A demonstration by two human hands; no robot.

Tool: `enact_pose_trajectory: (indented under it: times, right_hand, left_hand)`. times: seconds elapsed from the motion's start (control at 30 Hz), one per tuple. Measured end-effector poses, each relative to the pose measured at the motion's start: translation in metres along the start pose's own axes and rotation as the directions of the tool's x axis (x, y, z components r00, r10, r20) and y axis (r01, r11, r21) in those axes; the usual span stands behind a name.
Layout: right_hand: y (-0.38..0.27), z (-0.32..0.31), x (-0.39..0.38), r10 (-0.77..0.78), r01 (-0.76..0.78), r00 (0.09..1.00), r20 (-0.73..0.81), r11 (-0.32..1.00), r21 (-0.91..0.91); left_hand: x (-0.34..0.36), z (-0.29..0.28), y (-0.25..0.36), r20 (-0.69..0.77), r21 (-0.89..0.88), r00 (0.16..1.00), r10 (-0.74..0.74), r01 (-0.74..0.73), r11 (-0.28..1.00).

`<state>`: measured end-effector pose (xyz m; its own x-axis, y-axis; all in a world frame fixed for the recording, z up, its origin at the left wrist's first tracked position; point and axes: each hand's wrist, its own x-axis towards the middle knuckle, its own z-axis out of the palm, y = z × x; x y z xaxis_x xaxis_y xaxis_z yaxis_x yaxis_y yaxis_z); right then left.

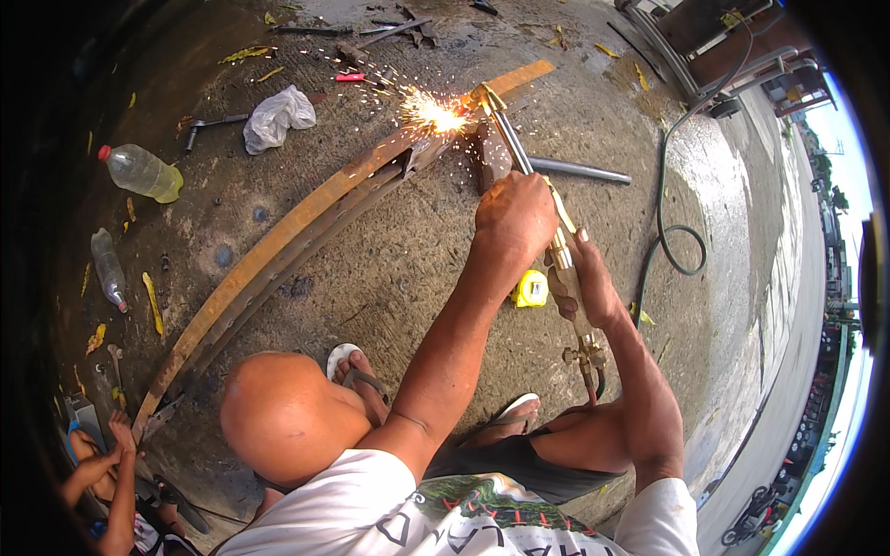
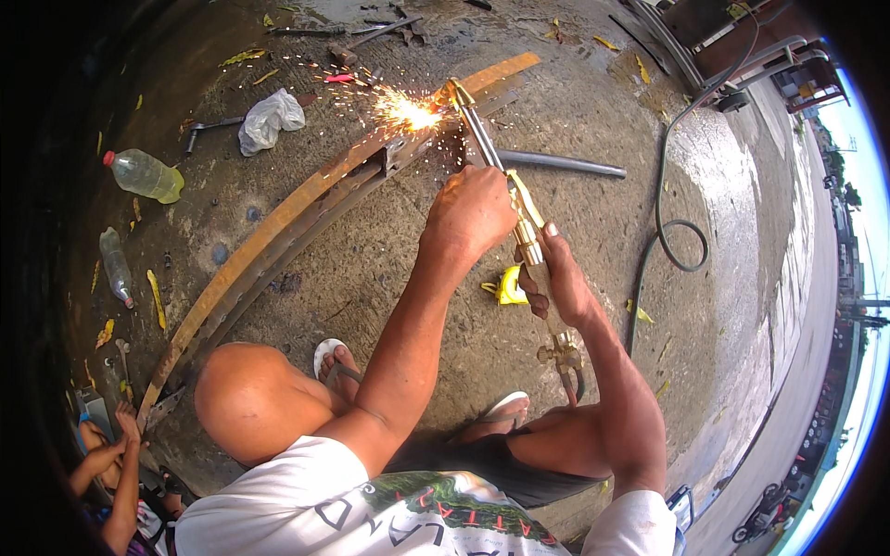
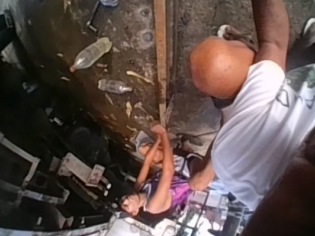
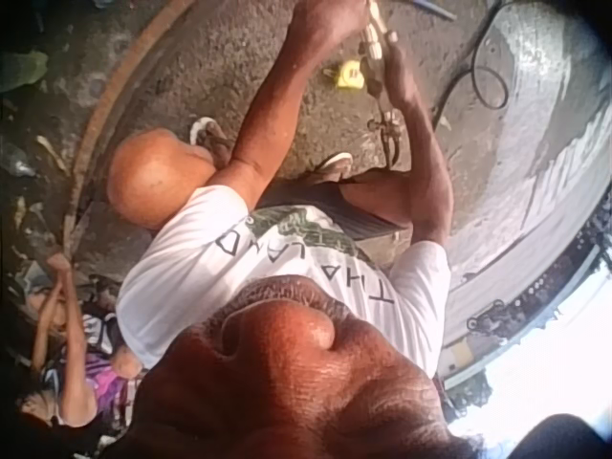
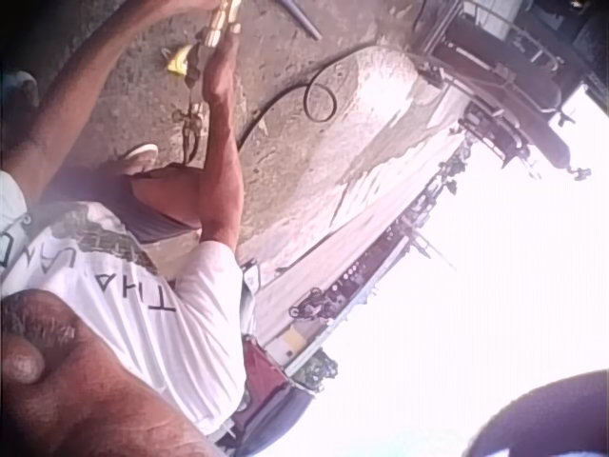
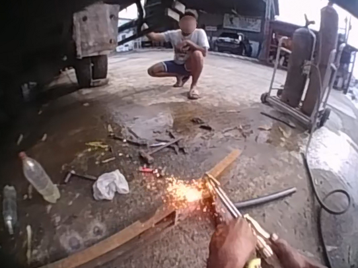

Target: The person uses a welding torch to heat and weld a metal frame on the ground. The person holds the torch with both hands, directs the flame onto the metal, and moves along the frame to weld different sections.

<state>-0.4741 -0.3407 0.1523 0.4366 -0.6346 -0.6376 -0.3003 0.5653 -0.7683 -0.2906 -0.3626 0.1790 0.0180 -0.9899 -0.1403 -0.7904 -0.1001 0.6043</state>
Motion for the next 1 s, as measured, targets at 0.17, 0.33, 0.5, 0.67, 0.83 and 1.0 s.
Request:
enact_pose_trajectory:
  times: [0.17,0.33,0.5,0.67,0.83,1.0]
  right_hand:
    - [0.0020,-0.0006,0.0018,0.005,-0.005,1.000,0.009,1.000,0.009]
    - [0.0016,-0.0014,0.0003,0.009,-0.009,1.000,0.009,1.000,0.016]
    - [0.0005,-0.0008,-0.0008,0.009,-0.009,1.000,0.003,1.000,-0.001]
    - [0.0015,-0.0002,-0.0004,0.011,-0.011,1.000,0.004,1.000,-0.005]
    - [0.0010,-0.0007,-0.0003,0.015,-0.015,1.000,0.009,1.000,-0.006]
    - [0.0012,-0.0005,0.0003,0.005,-0.005,1.000,0.017,1.000,-0.006]
  left_hand:
    - [-0.0005,-0.0041,0.0007,0.057,-0.119,0.997,-0.054,0.060,0.991]
    - [-0.0010,-0.0053,0.0017,0.055,-0.120,0.997,-0.058,0.064,0.991]
    - [-0.0021,-0.0068,0.0024,0.056,-0.126,0.996,-0.064,0.071,0.989]
    - [-0.0037,-0.0082,0.0023,0.059,-0.119,0.997,-0.056,0.063,0.991]
    - [-0.0026,-0.0083,0.0016,0.055,-0.094,0.998,-0.042,0.047,0.995]
    - [-0.0020,-0.0077,0.0004,0.062,-0.095,0.997,-0.047,0.053,0.994]
